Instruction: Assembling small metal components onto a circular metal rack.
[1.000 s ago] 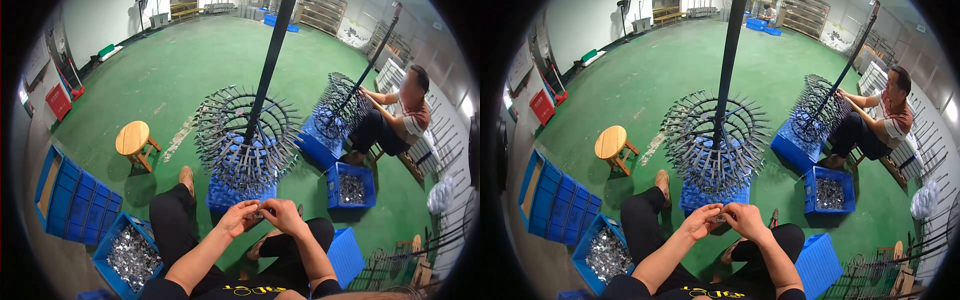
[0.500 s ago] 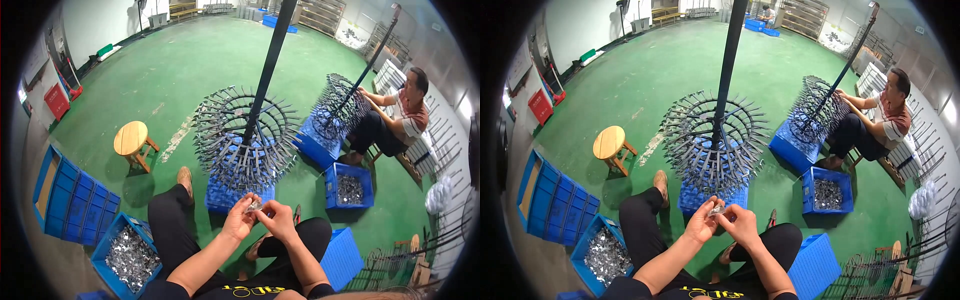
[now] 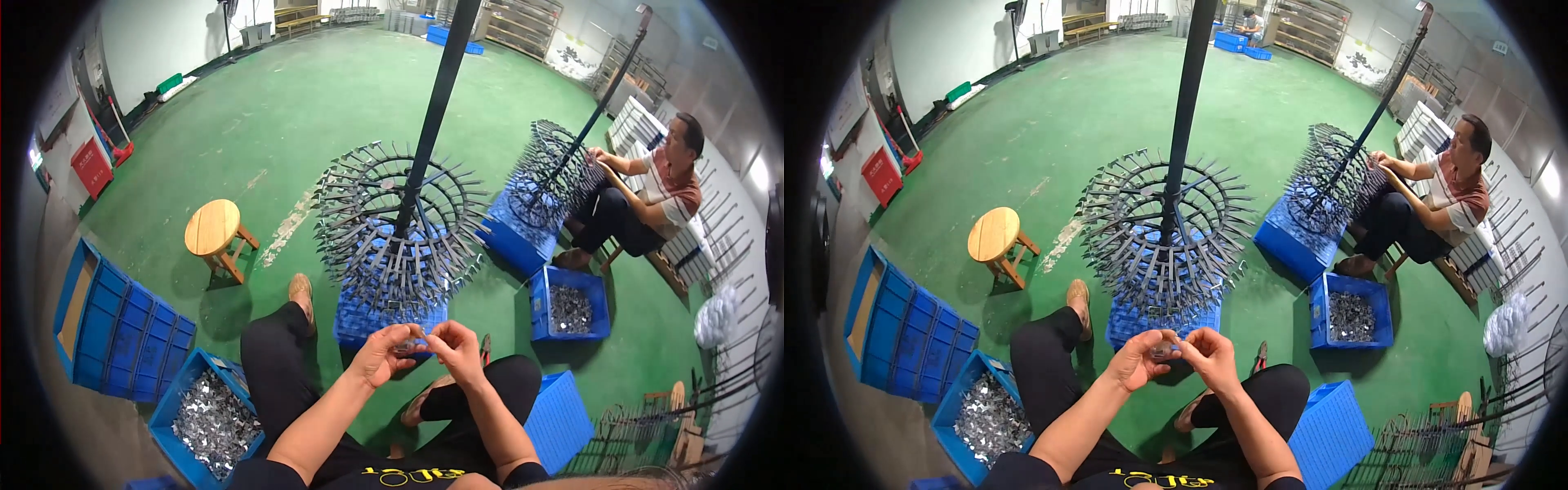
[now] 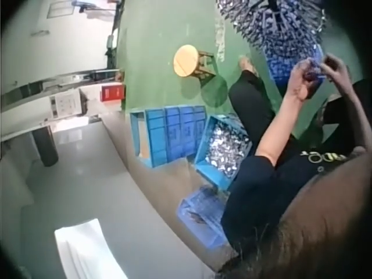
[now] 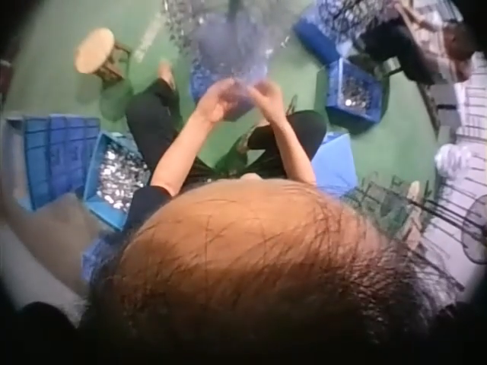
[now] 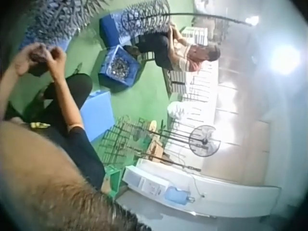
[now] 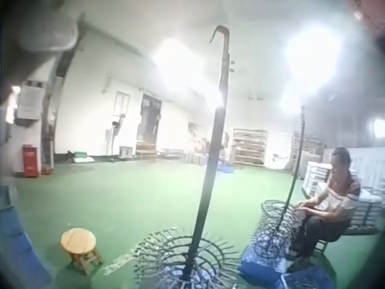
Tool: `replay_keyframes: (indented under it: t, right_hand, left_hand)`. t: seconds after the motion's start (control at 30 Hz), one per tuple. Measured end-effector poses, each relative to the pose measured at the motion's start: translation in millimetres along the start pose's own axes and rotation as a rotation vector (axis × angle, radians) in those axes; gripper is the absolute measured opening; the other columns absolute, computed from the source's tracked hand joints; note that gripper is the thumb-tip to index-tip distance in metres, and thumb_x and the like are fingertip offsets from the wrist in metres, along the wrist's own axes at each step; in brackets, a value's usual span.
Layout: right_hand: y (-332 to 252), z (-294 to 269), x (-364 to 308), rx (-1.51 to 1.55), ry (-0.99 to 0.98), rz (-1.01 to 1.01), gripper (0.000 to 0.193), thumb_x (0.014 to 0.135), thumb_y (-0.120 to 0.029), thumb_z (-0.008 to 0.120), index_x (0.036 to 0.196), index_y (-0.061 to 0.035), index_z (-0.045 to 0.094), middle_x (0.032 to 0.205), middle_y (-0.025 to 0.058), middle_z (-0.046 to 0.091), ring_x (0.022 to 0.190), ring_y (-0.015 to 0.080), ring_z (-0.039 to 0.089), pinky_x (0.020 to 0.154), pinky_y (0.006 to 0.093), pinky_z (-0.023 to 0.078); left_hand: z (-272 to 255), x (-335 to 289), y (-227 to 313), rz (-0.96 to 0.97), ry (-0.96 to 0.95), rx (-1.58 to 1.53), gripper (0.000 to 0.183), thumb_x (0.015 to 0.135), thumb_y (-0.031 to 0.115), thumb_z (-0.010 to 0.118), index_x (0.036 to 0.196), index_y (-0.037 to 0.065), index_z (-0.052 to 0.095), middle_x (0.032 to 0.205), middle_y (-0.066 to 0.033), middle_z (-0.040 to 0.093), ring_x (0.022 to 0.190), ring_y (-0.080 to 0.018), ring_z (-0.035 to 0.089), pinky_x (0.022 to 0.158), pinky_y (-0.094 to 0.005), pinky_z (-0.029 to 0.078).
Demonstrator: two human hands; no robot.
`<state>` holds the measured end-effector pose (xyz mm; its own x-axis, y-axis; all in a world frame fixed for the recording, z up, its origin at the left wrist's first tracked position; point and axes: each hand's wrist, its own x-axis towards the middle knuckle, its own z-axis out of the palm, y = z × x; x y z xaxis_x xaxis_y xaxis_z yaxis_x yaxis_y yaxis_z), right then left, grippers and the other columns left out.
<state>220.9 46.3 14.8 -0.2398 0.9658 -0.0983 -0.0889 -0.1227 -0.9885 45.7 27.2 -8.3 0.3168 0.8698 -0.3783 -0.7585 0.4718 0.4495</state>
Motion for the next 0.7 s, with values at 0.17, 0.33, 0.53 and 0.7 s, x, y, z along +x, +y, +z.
replay_keyframes:
  t: [0.17,0.33,0.53,0.7]
  right_hand:
    - [3.2,15.4,-3.5,-0.519,0.120,-0.272,0.014,0.074,-0.009,0.070,0.083,-0.0063,0.060,0.062,-0.0012,0.056,0.049,0.0097,0.044,0.048,0.0224,0.037]
    - [0.2,16.9,-0.9,-0.956,0.178,-0.764,0.012,0.076,-0.010,0.069,0.082,-0.0050,0.060,0.062,-0.0010,0.056,0.049,0.0097,0.043,0.048,0.0227,0.037]
    - [0.8,17.6,-0.9,-0.725,0.152,-0.574,0.011,0.078,-0.008,0.068,0.084,-0.0021,0.062,0.068,-0.0010,0.060,0.055,0.0057,0.046,0.049,0.0203,0.037]
    - [-4.7,17.1,0.3,-0.349,0.151,-0.228,0.011,0.078,-0.011,0.067,0.080,-0.0010,0.063,0.061,-0.0007,0.058,0.049,0.0066,0.043,0.045,0.0212,0.034]
  left_hand:
    - [7.2,-1.7,-4.1,0.043,0.106,0.234,0.027,0.086,0.022,0.067,0.107,0.006,0.063,0.086,-0.0048,0.066,0.067,-0.0116,0.062,0.055,-0.0220,0.050]
    - [10.0,-5.9,2.7,0.056,0.147,0.195,0.022,0.085,0.019,0.068,0.101,0.005,0.066,0.081,-0.0033,0.066,0.067,-0.0089,0.060,0.052,-0.0187,0.046]
    - [15.4,-4.7,-0.2,0.229,0.193,0.400,0.018,0.080,0.014,0.072,0.094,0.004,0.069,0.075,-0.0025,0.065,0.063,-0.0081,0.059,0.051,-0.0158,0.043]
    - [17.8,0.4,0.8,0.361,0.194,0.512,0.017,0.079,0.010,0.072,0.094,0.002,0.069,0.074,-0.0033,0.065,0.064,-0.0081,0.059,0.050,-0.0161,0.043]
